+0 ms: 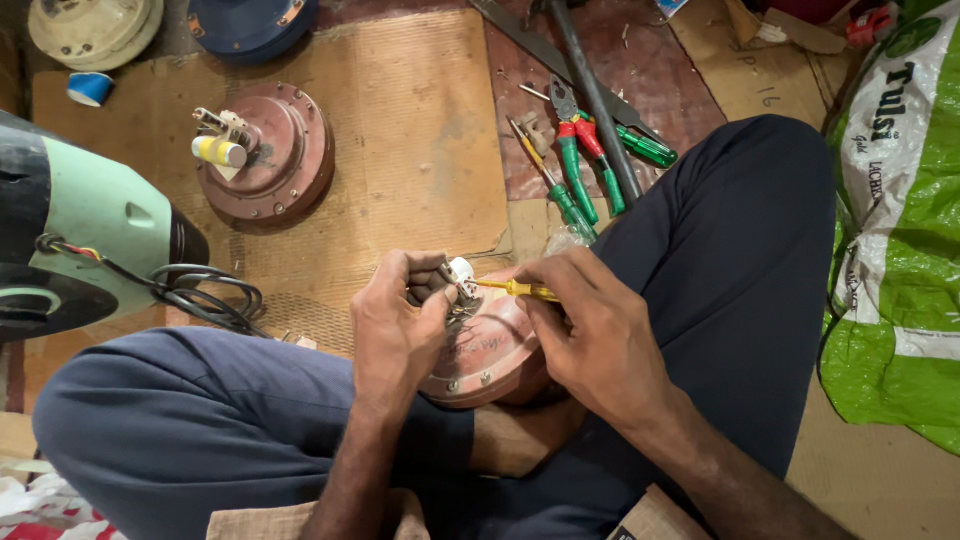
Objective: The person sits on the floor repairing electric water pump units. They handle a pump end bell and capacitor, position a white component on the pump housing, and use a screwdriver to tighten screws on the assembly, at one point using pliers, then continue fastening the part to the pump cover.
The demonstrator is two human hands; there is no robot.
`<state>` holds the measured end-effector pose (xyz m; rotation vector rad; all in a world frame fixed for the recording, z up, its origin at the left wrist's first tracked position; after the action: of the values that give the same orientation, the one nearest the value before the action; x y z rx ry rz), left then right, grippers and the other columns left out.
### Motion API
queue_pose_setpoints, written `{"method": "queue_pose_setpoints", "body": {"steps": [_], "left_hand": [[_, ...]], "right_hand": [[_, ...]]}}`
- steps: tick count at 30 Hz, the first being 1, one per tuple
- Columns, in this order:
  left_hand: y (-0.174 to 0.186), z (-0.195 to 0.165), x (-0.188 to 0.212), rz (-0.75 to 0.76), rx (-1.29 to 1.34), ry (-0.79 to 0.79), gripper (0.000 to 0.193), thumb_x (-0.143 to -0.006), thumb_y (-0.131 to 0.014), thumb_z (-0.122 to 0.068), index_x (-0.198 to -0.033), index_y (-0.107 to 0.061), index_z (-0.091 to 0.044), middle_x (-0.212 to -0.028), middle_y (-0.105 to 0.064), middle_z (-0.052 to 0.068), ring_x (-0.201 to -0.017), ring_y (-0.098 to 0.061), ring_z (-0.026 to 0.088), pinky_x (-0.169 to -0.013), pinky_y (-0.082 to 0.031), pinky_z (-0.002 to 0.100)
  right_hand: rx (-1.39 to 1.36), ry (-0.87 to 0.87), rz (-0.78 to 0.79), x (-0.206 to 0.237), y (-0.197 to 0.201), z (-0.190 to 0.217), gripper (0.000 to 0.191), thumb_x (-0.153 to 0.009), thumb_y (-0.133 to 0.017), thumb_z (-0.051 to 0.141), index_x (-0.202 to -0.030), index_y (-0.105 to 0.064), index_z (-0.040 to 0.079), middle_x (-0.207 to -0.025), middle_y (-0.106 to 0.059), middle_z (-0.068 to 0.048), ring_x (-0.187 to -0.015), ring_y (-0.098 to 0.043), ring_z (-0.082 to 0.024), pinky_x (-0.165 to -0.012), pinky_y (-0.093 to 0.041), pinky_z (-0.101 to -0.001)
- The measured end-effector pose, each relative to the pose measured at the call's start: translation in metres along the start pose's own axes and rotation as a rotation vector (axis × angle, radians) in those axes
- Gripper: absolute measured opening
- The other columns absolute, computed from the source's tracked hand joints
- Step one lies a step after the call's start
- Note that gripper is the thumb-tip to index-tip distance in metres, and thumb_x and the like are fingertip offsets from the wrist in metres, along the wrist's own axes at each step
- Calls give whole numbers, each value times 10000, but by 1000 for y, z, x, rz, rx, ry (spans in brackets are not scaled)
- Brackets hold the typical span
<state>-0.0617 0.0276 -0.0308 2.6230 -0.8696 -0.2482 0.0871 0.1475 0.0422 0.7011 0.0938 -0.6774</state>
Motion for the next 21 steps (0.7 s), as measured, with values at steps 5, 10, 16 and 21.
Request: {"method": "queue_pose_setpoints", "body": {"steps": [5, 10, 16, 21], "left_hand": [[-1, 3, 0, -1, 6, 16, 288, -796, -752, 22, -1073, -674, 24, -838, -771, 98, -732, -736, 120, -690, -580, 260], [-1, 4, 0, 2, 22, 21, 286, -799, -748, 22, -1074, -671, 24, -838, -769, 97, -729, -732, 123, -686, -581, 262], [0, 1, 0, 5, -6, 4, 285, -796, -750, 11, -1070, -672, 24, -838, -768, 99, -732, -739, 129, -690, -582, 268], [0, 3, -2, 4, -17, 24, 277, -795, -750, 3, -1061, -677, 20, -827, -766, 102, -722, -740, 140, -683, -581, 275]], "right_hand": [[23, 15, 6, 0, -2, 1, 250, -862, -728, -23, -1098, -656, 14, -1010, -668, -131, -893, -736, -297, -706, -576, -357], [8, 8, 11, 0, -2, 1, 253, -859, -721, -22, -1101, -653, 11, -1012, -666, -133, -884, -741, -291, -697, -581, -351], [62, 36, 10, -1, -4, 6, 248, -865, -729, -17, -1098, -658, 28, -1005, -660, -127, -887, -726, -320, -723, -573, -375], [105, 109, 32, -4, -6, 18, 220, -885, -701, -9, -1093, -644, 34, -965, -612, -149, -843, -673, -378, -707, -546, -431]]}}
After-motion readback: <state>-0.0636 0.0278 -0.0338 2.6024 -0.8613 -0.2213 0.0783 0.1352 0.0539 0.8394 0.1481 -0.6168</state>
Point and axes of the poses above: each hand's wrist, its own x-axis away from the middle knuckle, its own y-axis out of the back of the hand, z = x × y, the point moved 9 cm from there along -x, towards the middle knuckle
